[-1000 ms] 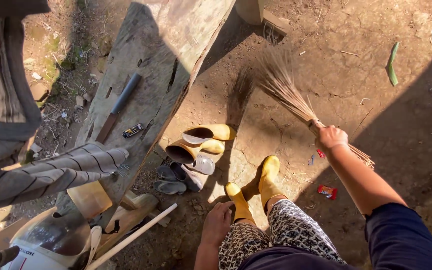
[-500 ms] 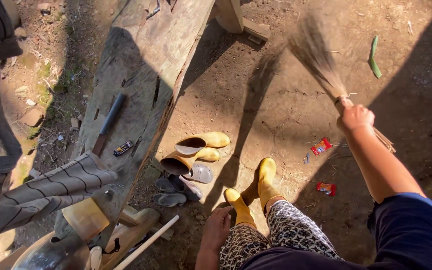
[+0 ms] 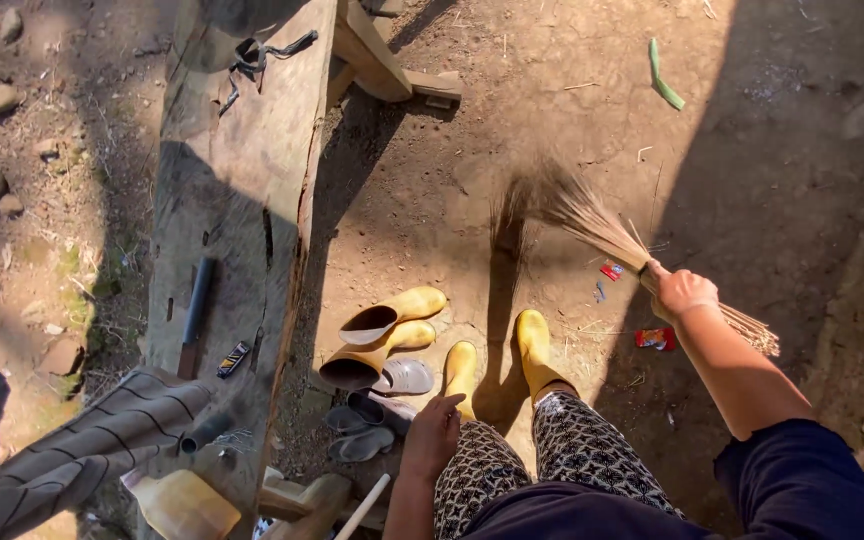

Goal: Sweeping a dirt yard and moving objects using a stick broom.

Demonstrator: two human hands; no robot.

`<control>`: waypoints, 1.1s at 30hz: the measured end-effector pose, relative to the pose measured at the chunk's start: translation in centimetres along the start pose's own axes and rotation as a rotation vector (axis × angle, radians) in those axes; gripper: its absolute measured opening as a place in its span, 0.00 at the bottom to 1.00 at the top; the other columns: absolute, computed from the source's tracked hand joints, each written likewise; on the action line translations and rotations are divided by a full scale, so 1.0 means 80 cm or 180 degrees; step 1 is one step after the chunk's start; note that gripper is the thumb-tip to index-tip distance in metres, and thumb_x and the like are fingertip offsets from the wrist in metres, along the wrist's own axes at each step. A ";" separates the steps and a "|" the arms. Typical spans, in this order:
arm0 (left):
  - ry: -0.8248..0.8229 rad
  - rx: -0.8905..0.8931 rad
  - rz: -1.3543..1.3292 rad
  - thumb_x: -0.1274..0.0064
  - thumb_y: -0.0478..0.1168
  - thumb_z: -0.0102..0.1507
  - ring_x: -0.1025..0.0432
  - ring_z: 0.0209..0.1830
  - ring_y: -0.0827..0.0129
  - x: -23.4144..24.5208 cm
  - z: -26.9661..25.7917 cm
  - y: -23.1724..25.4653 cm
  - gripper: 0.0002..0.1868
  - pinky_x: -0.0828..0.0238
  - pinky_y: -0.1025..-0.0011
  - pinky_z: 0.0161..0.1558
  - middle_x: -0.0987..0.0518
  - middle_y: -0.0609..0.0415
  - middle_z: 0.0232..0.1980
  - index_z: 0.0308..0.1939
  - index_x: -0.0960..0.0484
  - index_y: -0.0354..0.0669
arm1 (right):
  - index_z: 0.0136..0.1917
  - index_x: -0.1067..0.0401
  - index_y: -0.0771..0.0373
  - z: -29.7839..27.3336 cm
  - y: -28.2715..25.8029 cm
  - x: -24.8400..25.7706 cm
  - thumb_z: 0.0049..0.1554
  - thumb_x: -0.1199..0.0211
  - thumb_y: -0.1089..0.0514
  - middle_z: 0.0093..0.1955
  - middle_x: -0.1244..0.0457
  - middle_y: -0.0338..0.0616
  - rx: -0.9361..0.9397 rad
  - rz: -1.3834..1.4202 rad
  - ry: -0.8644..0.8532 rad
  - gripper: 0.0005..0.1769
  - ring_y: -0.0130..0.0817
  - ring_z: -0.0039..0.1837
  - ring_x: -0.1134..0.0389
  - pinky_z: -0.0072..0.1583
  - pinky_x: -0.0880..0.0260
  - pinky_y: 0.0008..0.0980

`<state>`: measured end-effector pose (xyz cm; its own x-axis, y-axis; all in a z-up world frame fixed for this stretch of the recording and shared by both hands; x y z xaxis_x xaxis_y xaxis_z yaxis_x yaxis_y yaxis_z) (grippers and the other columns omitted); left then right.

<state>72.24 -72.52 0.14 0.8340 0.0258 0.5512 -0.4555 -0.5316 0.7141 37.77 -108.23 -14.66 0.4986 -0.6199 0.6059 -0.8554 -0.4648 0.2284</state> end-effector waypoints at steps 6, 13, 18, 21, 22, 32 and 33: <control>-0.0617 -0.0637 0.0477 0.47 0.37 0.64 0.25 0.43 0.47 0.011 0.011 -0.021 0.14 0.29 0.54 0.44 0.21 0.46 0.43 0.54 0.19 0.49 | 0.79 0.45 0.45 -0.122 0.001 -0.050 0.51 0.27 0.46 0.60 0.31 0.49 -0.0439 0.2850 0.0462 0.48 0.45 0.61 0.29 0.60 0.29 0.44; -0.1147 -0.1207 0.0889 0.48 0.36 0.64 0.25 0.45 0.46 0.064 0.041 -0.030 0.15 0.28 0.53 0.45 0.20 0.45 0.45 0.54 0.18 0.49 | 0.67 0.32 0.58 -0.264 -0.083 -0.198 0.51 0.33 0.51 0.49 0.31 0.51 -0.0690 0.6594 0.0013 0.31 0.42 0.46 0.29 0.46 0.26 0.44; -0.1543 -0.1620 0.1513 0.48 0.36 0.64 0.24 0.45 0.47 0.075 0.052 -0.037 0.15 0.28 0.53 0.46 0.19 0.46 0.47 0.55 0.19 0.49 | 0.60 0.30 0.62 -0.330 -0.144 -0.386 0.56 0.38 0.45 0.44 0.32 0.54 -0.1840 0.7311 -0.0462 0.25 0.43 0.40 0.28 0.39 0.27 0.43; -0.1863 -0.2050 0.1277 0.48 0.36 0.64 0.23 0.45 0.47 0.057 0.061 -0.028 0.15 0.26 0.56 0.46 0.19 0.45 0.48 0.55 0.19 0.48 | 0.57 0.29 0.67 -0.393 -0.180 -0.470 0.57 0.40 0.45 0.41 0.33 0.55 -0.2559 0.7175 -0.0411 0.24 0.46 0.37 0.31 0.36 0.29 0.45; -0.1958 -0.1972 0.1292 0.48 0.37 0.64 0.23 0.46 0.47 0.051 0.060 -0.020 0.14 0.26 0.56 0.46 0.18 0.45 0.48 0.54 0.18 0.48 | 0.55 0.29 0.67 -0.411 -0.187 -0.480 0.57 0.40 0.46 0.40 0.33 0.54 -0.2557 0.7664 -0.0148 0.23 0.46 0.37 0.31 0.37 0.29 0.45; -0.2588 -0.1506 0.1712 0.50 0.37 0.66 0.22 0.48 0.51 0.018 0.043 0.021 0.16 0.26 0.60 0.48 0.20 0.44 0.54 0.57 0.19 0.48 | 0.61 0.36 0.64 -0.467 -0.207 -0.644 0.56 0.37 0.55 0.43 0.34 0.51 -0.3296 0.9617 0.1780 0.22 0.46 0.46 0.29 0.49 0.27 0.46; -0.2654 -0.1553 0.1754 0.50 0.37 0.66 0.22 0.48 0.51 0.019 0.051 0.003 0.16 0.26 0.60 0.48 0.20 0.44 0.54 0.57 0.19 0.48 | 0.61 0.36 0.64 -0.455 -0.214 -0.642 0.56 0.37 0.55 0.43 0.34 0.51 -0.3378 0.9660 0.1841 0.22 0.46 0.46 0.29 0.49 0.27 0.46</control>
<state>74.71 -76.09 -0.61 0.3444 -0.7860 0.5135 -0.7490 0.0998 0.6550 21.71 -45.41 -21.97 -0.2740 0.9580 -0.0850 0.8474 0.1987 -0.4923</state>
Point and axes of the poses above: each hand's wrist, its own z-axis towards the middle knuckle, its own x-axis out of the back of the hand, y = z × x, the point moved 4 cm from there along z, towards the middle knuckle
